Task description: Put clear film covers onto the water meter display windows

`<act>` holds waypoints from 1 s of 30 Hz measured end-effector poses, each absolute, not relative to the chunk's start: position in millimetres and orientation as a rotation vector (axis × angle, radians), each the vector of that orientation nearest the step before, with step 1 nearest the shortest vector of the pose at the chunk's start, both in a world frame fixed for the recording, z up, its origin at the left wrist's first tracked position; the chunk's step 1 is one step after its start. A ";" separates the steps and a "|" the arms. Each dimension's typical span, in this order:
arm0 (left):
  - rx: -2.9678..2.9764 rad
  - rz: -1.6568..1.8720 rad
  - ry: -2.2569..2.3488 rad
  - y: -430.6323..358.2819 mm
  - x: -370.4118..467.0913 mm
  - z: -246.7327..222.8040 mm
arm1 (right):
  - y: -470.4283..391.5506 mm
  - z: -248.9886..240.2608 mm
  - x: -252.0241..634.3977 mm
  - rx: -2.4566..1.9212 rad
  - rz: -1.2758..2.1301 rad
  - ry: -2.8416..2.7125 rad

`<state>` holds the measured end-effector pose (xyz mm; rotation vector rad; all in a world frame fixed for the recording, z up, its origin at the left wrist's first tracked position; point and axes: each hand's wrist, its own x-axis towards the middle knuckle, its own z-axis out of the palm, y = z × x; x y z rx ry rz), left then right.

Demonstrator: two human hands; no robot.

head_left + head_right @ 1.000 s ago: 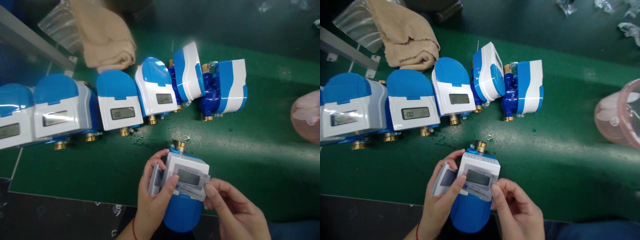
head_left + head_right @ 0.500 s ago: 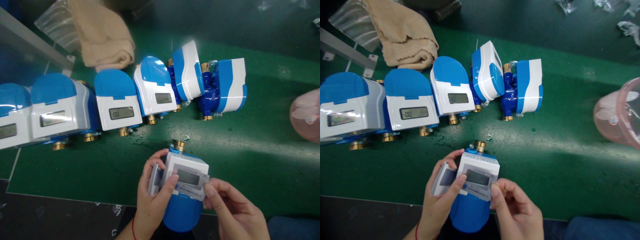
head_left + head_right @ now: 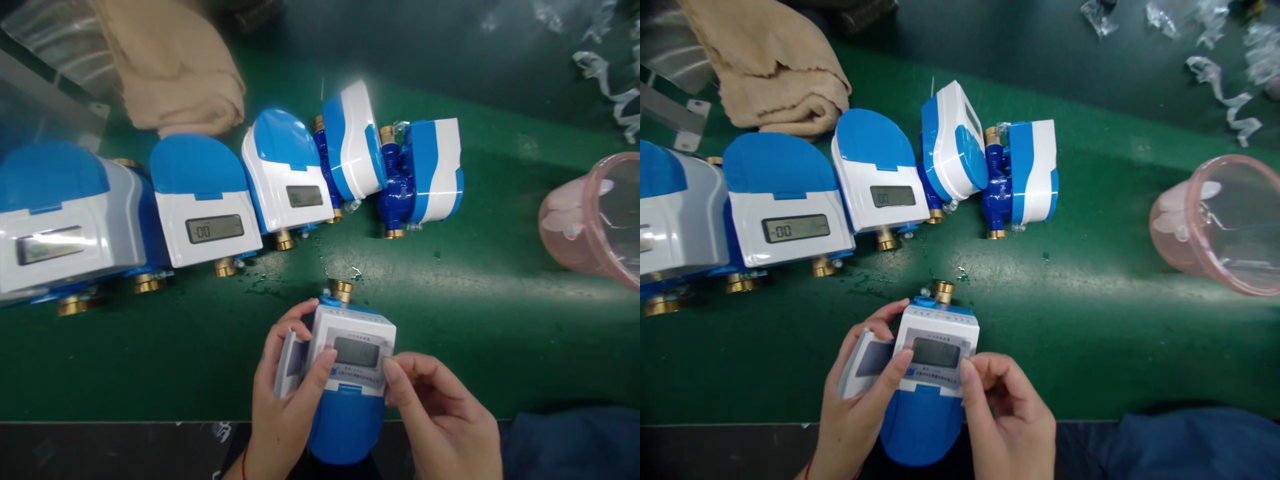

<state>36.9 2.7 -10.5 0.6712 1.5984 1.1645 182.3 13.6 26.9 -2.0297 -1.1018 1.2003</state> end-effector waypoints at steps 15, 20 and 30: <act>0.624 1.128 1.682 -0.6 33.8 -13.0 | 5.3 4.4 175.0 -1.953 1.172 -0.936; 0.458 1.060 1.621 -4.2 42.8 -14.4 | 8.9 -8.1 165.5 -1.858 1.555 -0.849; 0.657 0.899 1.218 60.1 221.2 -17.7 | 40.8 15.7 350.3 -2.176 1.027 -0.258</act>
